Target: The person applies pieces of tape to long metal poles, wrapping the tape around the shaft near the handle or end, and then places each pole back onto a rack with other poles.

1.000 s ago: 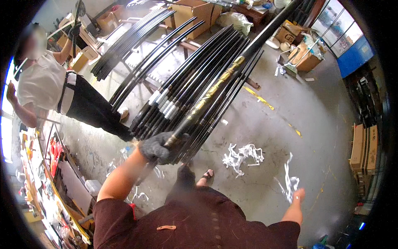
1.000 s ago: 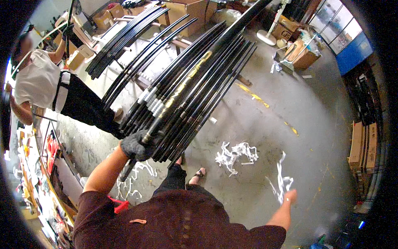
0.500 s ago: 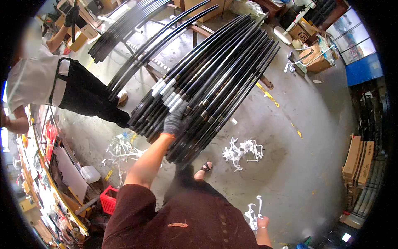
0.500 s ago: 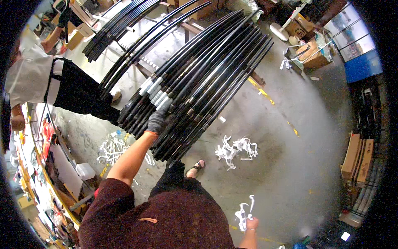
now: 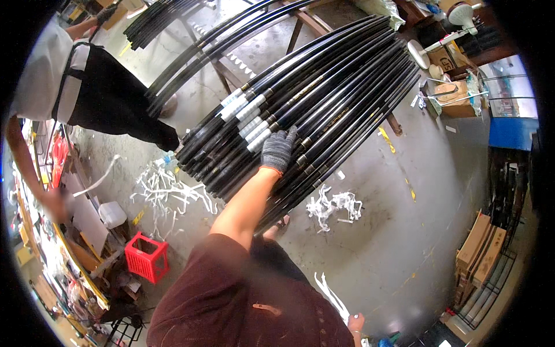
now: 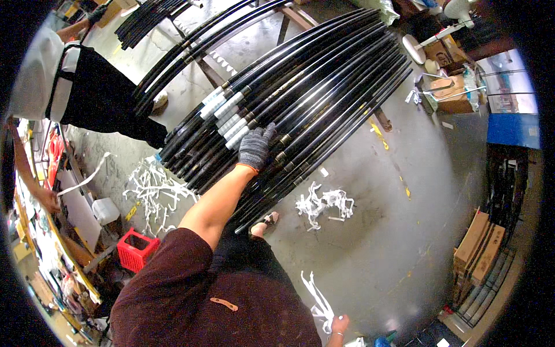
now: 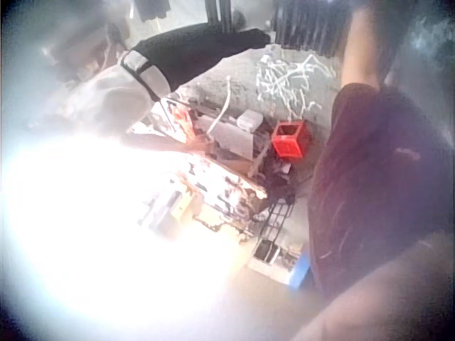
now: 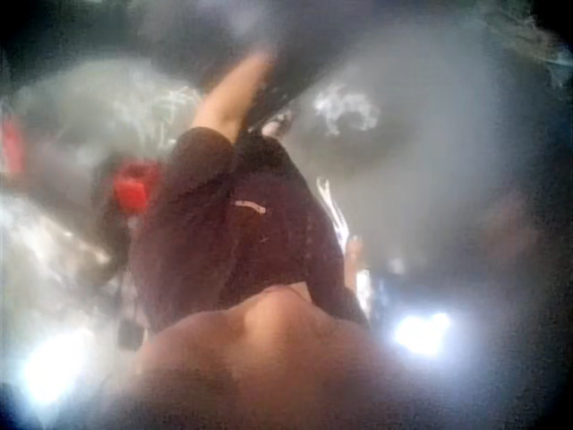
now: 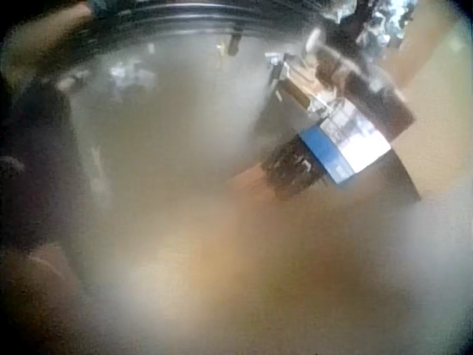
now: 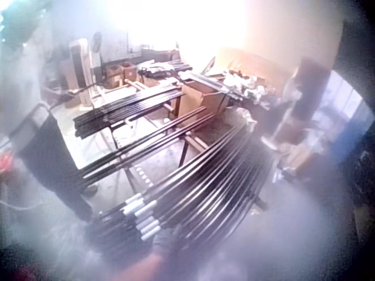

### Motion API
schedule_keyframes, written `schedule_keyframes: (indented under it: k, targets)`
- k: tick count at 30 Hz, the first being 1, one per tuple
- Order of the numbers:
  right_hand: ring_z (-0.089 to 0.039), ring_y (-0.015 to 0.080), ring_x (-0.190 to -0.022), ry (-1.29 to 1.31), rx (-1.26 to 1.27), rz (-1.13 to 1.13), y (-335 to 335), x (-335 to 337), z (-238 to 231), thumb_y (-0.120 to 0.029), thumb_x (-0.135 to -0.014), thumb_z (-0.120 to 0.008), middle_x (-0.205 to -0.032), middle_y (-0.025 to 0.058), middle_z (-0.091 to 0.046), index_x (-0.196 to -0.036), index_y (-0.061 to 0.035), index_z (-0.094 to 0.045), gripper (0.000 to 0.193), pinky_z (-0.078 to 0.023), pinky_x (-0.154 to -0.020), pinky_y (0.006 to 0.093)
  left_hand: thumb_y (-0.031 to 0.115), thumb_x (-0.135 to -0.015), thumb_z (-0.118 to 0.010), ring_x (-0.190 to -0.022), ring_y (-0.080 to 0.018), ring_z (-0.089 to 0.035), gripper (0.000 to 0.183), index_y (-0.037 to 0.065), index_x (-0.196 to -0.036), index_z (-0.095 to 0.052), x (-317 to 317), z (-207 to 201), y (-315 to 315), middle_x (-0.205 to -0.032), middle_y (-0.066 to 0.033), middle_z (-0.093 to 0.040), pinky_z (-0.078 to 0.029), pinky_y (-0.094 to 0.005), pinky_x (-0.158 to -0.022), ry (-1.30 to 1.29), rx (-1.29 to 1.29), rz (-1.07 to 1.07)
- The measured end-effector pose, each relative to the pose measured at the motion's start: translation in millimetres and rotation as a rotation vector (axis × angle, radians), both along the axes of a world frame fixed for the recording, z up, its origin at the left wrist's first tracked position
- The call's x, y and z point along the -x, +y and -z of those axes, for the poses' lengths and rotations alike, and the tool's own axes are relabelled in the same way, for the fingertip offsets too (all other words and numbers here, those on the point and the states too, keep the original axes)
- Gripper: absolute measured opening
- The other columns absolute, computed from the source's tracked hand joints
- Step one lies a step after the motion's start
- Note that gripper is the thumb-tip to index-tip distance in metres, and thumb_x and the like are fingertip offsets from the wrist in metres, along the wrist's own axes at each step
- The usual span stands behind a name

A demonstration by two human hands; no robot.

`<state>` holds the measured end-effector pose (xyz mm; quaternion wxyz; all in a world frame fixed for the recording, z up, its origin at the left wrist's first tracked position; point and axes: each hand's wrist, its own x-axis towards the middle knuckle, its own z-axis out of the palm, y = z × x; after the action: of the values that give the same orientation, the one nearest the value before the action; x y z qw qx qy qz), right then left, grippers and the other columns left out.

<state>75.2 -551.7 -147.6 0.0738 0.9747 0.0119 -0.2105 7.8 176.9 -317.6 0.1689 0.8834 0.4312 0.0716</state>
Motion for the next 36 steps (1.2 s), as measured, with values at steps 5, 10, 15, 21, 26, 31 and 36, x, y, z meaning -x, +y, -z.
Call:
schedule_keyframes:
  k: [5,10,15,21,26,31,36]
  targets:
    - [-0.056,0.0331,-0.066,0.016,-0.055,-0.044,26,-27,24,-0.009,-0.066,-0.060,-0.074,0.0215,-0.061,-0.080,0.0050,-0.054,0.020,-0.047,-0.068,0.0427,0.016,-0.080,-0.062,-0.098,-0.0341,-0.058,0.049,0.017,-0.129,-0.054,11,-11,-7,-0.109,-0.0167,-0.059,-0.047,-0.0448,-0.083,-0.084,0.095,-0.074]
    - [-0.054,0.0227,-0.071,0.116,-0.292,0.102,22,-43,48,-0.003,-0.068,-0.058,-0.075,0.0122,-0.057,-0.092,0.0001,-0.055,0.024,-0.047,-0.069,0.0361,0.022,-0.075,-0.071,-0.103,-0.0362,-0.053,0.042,0.012,-0.114,-0.058,102,-49,-51,-0.109,-0.0157,-0.057,-0.043,-0.0475,-0.089,-0.333,-0.066,-0.251]
    - [-0.054,0.0189,-0.070,0.267,-0.445,0.244,19,-71,81,-0.002,-0.071,-0.058,-0.076,0.0057,-0.058,-0.090,-0.0025,-0.062,0.020,-0.047,-0.067,0.0331,0.019,-0.070,-0.076,-0.111,-0.0380,-0.048,0.048,0.007,-0.111,-0.055,227,-3,-94,-0.114,-0.0191,-0.053,-0.039,-0.0472,-0.096,-0.147,-0.136,-0.730]
    - [-0.052,0.0123,-0.069,0.336,-0.575,0.310,67,-97,69,-0.013,-0.078,-0.063,-0.075,0.0023,-0.060,-0.080,-0.0011,-0.065,0.012,-0.042,-0.061,0.0291,0.022,-0.067,-0.081,-0.101,-0.0392,-0.055,0.054,0.005,-0.112,-0.057,234,-8,-77,-0.106,-0.0202,-0.058,-0.044,-0.0453,-0.090,-0.083,0.008,-0.743]
    - [-0.041,0.0091,-0.060,0.265,-0.498,0.220,93,-102,51,-0.016,-0.073,-0.077,-0.065,-0.0031,-0.049,-0.066,-0.0096,-0.051,0.028,-0.036,-0.056,0.0266,0.011,-0.069,-0.072,-0.101,-0.0403,-0.056,0.048,0.004,-0.115,-0.058,246,-36,-68,-0.112,-0.0220,-0.058,-0.045,-0.0459,-0.090,-0.053,0.134,-0.531]
    - [-0.054,0.0154,-0.071,0.138,-0.501,0.010,75,-107,81,-0.004,-0.065,-0.072,-0.074,0.0065,-0.059,-0.064,-0.0055,-0.048,0.024,-0.046,-0.068,0.0314,0.009,-0.078,-0.065,-0.082,-0.0194,-0.057,0.053,0.006,-0.128,-0.049,265,-76,-66,-0.094,-0.0101,-0.059,-0.050,-0.0325,-0.074,-0.520,0.338,-0.073]
    - [-0.059,0.0221,-0.096,0.060,-0.866,-0.024,83,-116,120,0.010,-0.063,-0.052,-0.094,0.0106,-0.062,-0.081,-0.0044,-0.052,0.022,-0.044,-0.092,0.0349,0.040,-0.095,-0.057,-0.051,-0.0075,-0.043,0.030,0.011,-0.103,-0.058,230,-156,-93,-0.064,0.0032,-0.048,-0.033,-0.0237,-0.044,-0.710,1.546,-0.317]
